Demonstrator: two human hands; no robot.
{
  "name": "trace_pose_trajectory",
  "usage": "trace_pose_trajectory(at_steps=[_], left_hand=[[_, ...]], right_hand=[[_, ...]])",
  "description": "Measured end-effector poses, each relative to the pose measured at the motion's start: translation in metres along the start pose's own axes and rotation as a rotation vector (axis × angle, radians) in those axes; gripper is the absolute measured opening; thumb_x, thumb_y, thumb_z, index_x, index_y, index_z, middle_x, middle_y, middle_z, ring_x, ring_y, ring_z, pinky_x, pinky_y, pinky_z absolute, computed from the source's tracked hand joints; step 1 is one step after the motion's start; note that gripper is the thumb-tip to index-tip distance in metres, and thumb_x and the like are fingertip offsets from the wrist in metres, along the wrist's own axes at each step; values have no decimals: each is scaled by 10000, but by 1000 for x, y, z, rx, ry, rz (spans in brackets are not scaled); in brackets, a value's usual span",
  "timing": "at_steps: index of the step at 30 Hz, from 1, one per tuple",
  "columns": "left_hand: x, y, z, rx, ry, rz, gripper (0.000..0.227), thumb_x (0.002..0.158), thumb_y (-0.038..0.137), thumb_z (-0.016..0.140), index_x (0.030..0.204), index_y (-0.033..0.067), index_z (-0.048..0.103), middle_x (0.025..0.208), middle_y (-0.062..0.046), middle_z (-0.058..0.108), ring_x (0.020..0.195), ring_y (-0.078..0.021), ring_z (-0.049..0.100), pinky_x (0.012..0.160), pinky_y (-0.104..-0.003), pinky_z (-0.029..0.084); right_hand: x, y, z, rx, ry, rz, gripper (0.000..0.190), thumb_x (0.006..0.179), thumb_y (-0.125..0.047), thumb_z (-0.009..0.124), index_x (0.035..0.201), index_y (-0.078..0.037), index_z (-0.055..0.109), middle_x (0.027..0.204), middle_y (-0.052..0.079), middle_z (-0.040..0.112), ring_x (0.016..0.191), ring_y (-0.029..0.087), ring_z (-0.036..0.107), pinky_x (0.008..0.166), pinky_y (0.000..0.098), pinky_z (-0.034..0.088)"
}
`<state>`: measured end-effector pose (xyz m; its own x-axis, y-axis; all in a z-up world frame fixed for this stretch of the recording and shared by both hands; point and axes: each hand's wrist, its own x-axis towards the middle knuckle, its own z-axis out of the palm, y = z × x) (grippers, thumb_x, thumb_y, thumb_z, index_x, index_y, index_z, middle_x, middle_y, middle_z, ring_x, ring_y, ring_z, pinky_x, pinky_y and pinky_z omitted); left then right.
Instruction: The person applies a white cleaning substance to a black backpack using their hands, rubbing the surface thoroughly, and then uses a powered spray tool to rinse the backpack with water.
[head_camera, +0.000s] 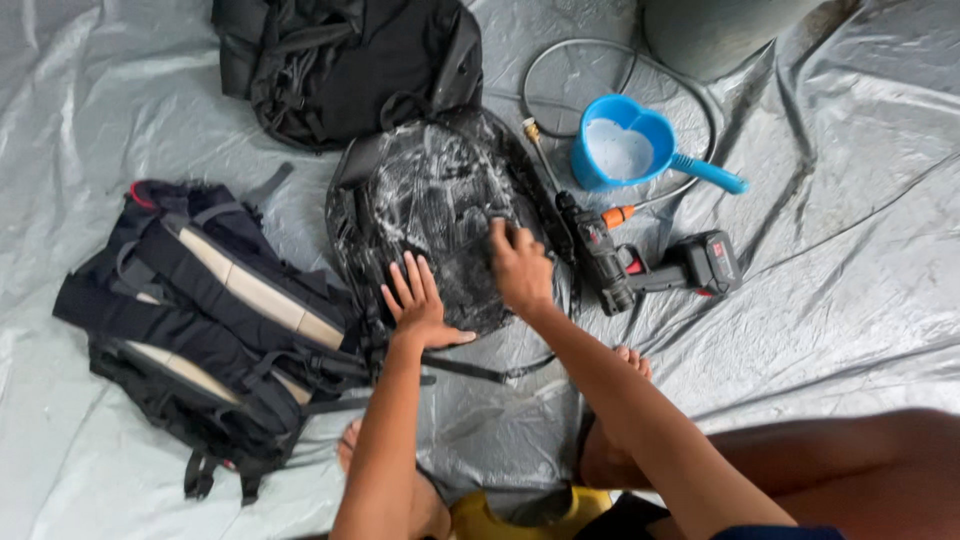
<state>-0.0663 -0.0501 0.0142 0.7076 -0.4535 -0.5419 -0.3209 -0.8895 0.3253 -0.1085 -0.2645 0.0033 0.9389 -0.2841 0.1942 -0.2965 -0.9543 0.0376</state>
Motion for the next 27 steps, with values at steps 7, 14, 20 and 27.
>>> trace_pose_trajectory(at_steps=[7,14,20,27], left_hand=[[4,5,-3,84,-80,-58,1769,701,709,962,1746,61,-310,1788,-232,-412,1619,-550,-359,1256,-788,-186],[13,-9,2,8,-124,-17,1687,796,534,979,1742,91,-346,1747,-233,-491,1564,-561,-438,1230,-777,-246],[-2,-6,-7,-64,-67,63,1570,888,437,948,1766,128,-316,1762,-241,-471,1566,-564,-432,1215,-770,-249],[-10,-3,-19,-93,-63,118,1520,888,400,947,1794,259,-266,1764,-243,-465,1559,-588,-428,1214,-795,-213]], right_hand=[[-8,-8,-11,81,-49,141,655,1041,-296,640,1674,-222,488,1207,182,609,842,362,741,591,492,679],[-47,-56,18,279,-96,-129,579,1050,-357,568,1626,-321,530,1143,140,585,858,384,742,572,512,665],[0,13,29,25,173,-15,545,994,-313,651,1539,-299,625,1049,139,613,772,330,705,496,443,626],[8,-8,12,227,-88,140,617,1098,-332,605,1693,-234,474,1188,194,611,899,431,737,635,563,677]])
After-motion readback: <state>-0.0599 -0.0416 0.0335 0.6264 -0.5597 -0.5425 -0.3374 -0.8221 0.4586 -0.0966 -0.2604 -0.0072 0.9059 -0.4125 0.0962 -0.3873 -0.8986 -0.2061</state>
